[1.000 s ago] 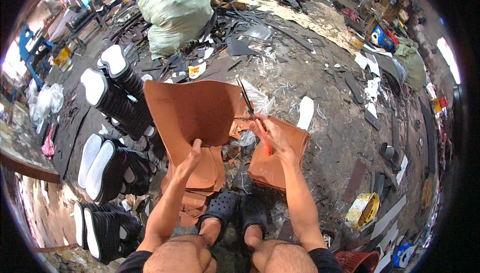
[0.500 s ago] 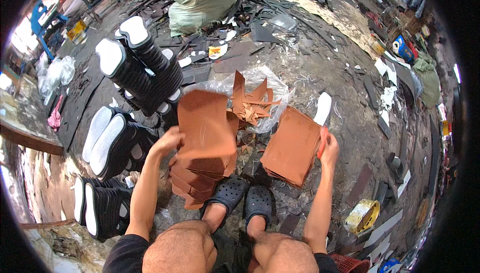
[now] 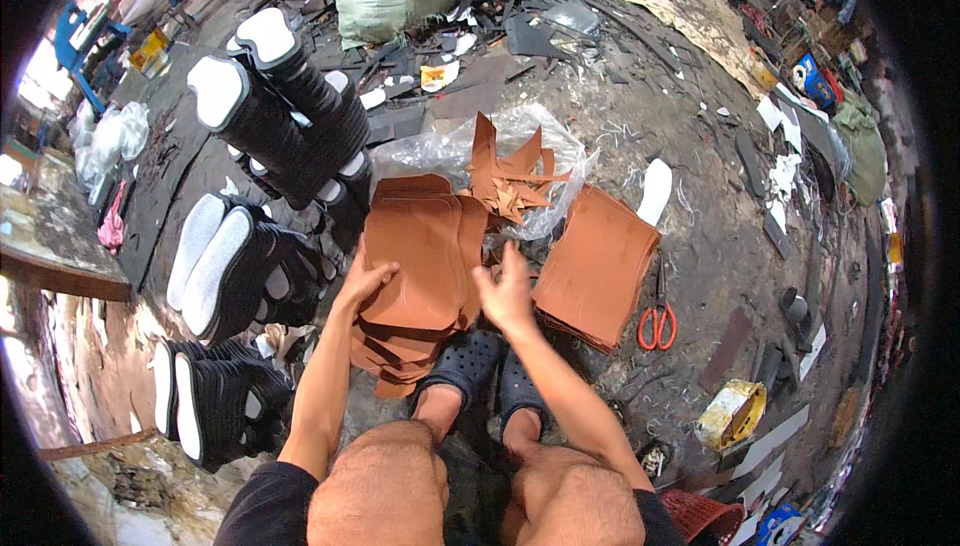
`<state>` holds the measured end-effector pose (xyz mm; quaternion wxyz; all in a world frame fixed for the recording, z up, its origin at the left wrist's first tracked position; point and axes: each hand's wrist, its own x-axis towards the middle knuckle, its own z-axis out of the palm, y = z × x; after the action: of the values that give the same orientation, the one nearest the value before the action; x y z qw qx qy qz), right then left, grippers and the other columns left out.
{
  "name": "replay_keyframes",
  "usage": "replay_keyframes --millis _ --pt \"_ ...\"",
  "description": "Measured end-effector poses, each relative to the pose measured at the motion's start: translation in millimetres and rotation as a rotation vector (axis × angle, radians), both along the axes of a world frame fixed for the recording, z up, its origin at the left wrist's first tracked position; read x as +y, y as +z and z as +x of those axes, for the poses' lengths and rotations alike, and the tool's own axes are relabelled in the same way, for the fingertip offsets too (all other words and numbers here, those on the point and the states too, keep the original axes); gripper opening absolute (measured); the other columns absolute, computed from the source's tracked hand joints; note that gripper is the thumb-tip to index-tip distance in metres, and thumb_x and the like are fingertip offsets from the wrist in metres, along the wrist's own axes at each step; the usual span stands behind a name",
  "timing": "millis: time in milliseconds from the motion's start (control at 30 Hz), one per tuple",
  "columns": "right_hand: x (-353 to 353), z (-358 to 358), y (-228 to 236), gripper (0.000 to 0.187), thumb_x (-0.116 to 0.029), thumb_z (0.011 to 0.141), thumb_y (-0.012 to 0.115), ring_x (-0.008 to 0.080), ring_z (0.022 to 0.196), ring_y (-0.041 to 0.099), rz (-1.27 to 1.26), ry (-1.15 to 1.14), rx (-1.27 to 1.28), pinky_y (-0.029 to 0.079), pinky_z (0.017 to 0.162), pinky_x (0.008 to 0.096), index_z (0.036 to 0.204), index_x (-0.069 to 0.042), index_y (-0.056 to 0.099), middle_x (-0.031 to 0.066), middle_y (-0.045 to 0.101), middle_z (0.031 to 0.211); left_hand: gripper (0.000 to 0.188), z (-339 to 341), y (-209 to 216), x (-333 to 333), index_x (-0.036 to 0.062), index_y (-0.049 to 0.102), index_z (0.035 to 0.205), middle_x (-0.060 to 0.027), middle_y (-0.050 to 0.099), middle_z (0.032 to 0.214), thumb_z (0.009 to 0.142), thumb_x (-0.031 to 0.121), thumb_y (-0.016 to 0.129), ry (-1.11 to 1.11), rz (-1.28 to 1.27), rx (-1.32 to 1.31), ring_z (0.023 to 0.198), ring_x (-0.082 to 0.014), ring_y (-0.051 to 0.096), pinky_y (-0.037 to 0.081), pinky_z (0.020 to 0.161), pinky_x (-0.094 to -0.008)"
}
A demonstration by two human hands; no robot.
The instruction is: The person cuts brown leather pieces using red-handled scissors, stacks them, then applies glue from a yellow container with a brush to the surfaces of the leather pieces. The person works while sitting on the floor in a cluttered workshop.
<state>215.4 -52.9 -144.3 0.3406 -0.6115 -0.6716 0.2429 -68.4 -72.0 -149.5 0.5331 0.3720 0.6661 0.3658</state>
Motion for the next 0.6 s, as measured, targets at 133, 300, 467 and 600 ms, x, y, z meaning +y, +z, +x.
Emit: replay_keyframes --millis 133,300,467,600 --pt "-98 -91 -27 0.122 -0.035 0.083 0.076 0.0618 0.145 0.005 -0.404 0.354 0.081 0.016 0.122 0.0534 0.151 0.013 -0.014 0.0485 -0.01 0.152 0.107 -57 -41 -48 0.0093 0.007 0.16 -0.0122 0.056 0.14 0.084 0.021 0.081 -0.023 0.111 0.24 0.113 -0.0211 0.063 0.051 0.094 -0.0325" --pt "-82 -57 7 0.103 -0.028 0.081 0.079 0.0451 0.14 0.033 -0.73 0.032 0.247 0.034 0.115 0.0488 0.151 0.005 0.011 0.0341 0.026 0.151 0.097 -28 27 -23 0.0016 0.029 0.156 -0.0203 0.052 0.146 0.083 0.039 0.081 -0.012 -0.473 -0.16 0.132 -0.0287 0.052 0.04 0.112 -0.0447" --pt "-59 -63 5 0.094 -0.031 0.079 0.082 0.0348 0.132 0.05 -0.894 -0.123 0.438 0.042 0.11 0.0418 0.146 0.006 0.028 0.0255 0.048 0.143 0.069 -41 1 -27 -0.0016 0.058 0.134 -0.0153 0.067 0.124 0.083 0.039 0.08 -0.035 -0.649 -0.213 0.112 -0.0277 0.065 0.054 0.093 -0.0408" --pt "-48 -42 11 0.1 -0.038 0.078 0.083 0.0341 0.134 0.048 -1.011 -0.015 0.462 0.041 0.11 0.0431 0.149 0.002 0.026 0.0278 0.045 0.145 0.072 -18 48 -39 -0.0017 0.058 0.131 -0.0136 0.067 0.123 0.071 0.022 0.089 -0.16 -0.378 -0.196 0.113 -0.0282 0.064 0.053 0.097 -0.0428"
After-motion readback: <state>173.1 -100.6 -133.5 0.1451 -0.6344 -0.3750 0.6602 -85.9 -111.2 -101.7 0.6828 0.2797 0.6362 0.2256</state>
